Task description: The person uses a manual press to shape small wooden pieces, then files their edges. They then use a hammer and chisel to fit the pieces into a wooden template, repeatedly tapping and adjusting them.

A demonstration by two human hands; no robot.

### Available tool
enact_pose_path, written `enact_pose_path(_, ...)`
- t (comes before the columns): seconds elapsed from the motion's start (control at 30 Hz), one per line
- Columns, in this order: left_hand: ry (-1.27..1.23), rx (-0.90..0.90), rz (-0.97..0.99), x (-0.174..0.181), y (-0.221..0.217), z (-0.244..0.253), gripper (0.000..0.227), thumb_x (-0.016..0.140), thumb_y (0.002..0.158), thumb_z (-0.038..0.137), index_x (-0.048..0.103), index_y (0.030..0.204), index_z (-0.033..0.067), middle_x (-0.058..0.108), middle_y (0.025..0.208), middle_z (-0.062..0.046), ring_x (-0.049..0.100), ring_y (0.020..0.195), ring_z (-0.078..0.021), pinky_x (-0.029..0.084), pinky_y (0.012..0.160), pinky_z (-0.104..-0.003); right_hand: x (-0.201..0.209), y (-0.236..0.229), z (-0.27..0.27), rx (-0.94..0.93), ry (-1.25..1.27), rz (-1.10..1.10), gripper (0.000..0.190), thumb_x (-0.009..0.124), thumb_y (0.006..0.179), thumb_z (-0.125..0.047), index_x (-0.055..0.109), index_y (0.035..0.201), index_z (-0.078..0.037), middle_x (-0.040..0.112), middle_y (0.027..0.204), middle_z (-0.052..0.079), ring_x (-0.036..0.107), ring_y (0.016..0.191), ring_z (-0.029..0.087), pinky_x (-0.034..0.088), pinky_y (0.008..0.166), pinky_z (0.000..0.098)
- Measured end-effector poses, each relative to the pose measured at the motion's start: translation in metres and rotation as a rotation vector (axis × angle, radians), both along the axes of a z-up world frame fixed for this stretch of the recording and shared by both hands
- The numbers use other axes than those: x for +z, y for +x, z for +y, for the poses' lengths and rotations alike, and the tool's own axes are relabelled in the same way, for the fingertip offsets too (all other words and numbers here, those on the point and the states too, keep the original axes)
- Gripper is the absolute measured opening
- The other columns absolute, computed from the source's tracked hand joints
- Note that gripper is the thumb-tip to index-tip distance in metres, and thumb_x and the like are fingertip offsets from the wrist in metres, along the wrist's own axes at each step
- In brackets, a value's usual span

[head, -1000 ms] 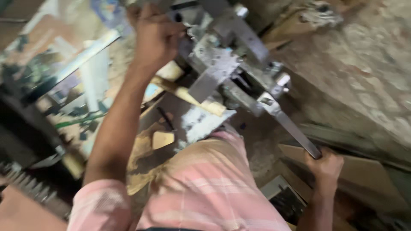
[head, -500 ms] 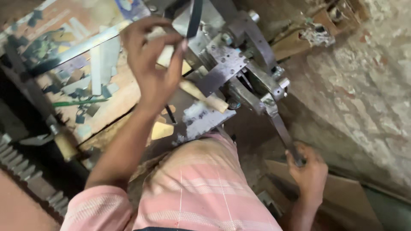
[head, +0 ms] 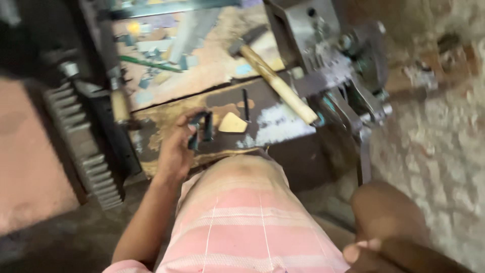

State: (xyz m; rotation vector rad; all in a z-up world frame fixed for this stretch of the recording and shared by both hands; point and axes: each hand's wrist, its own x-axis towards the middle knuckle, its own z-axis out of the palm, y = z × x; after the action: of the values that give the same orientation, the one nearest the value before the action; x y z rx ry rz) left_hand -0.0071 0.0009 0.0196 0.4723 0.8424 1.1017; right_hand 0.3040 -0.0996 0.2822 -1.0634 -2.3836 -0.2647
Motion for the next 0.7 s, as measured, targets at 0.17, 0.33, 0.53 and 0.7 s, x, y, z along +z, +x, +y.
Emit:
enact_pose_path(0.17, -0.024, 0.043, -0.128, 0.005, -0.012, -0.023, 0.032, 0.063, 0.088, 0.007, 0.061, 0.121, 0.0056, 0.064, 0.112, -0.009, 0.066, 0.100, -0.0178, 0.057, 0.087, -0.033, 0.017, -0.043, 0.028, 0.292, -0.136, -0.131, 0.030, 0.081, 0.093, -0.028, 0.072, 0.115, -0.011, 0.072, 0.090, 0.004, 0.071, 0.077, 0.020, 0.057, 0.069, 0.0328)
enact_pose_path(0.33, -0.071, -0.040, -0.086, -0.005, -0.024, -0.040, 0.021, 0.069, 0.095, 0.021, 0.066, 0.110, 0.0068, 0.064, 0.091, -0.002, 0.060, 0.080, -0.0094, 0.048, 0.070, -0.027, 0.029, -0.061, 0.051, 0.473, -0.259, -0.202, 0.030, 0.080, 0.091, -0.030, 0.072, 0.114, -0.012, 0.070, 0.084, 0.002, 0.069, 0.071, 0.019, 0.057, 0.065, 0.0321)
enact_pose_path(0.53, 0.005, 0.120, 0.650, -0.007, -0.016, -0.036, 0.032, 0.078, 0.095, 0.024, 0.063, 0.079, 0.0013, 0.053, 0.071, 0.002, 0.043, 0.067, -0.0069, 0.035, 0.059, -0.027, 0.015, -0.109, 0.063, 0.364, -0.249, -0.118, 0.032, 0.082, 0.093, -0.037, 0.072, 0.114, -0.015, 0.066, 0.076, 0.001, 0.066, 0.063, 0.019, 0.054, 0.058, 0.0336)
enact_pose_path(0.7, 0.248, 0.244, 0.578, 0.003, -0.018, -0.025, 0.018, 0.062, 0.104, 0.019, 0.065, 0.108, 0.0012, 0.063, 0.090, 0.002, 0.056, 0.085, -0.0048, 0.047, 0.076, -0.022, -0.104, -0.129, 0.114, 0.126, -0.524, -0.008, 0.051, 0.083, 0.089, -0.035, 0.067, 0.126, -0.004, 0.069, 0.095, 0.012, 0.069, 0.081, 0.030, 0.054, 0.069, 0.0408)
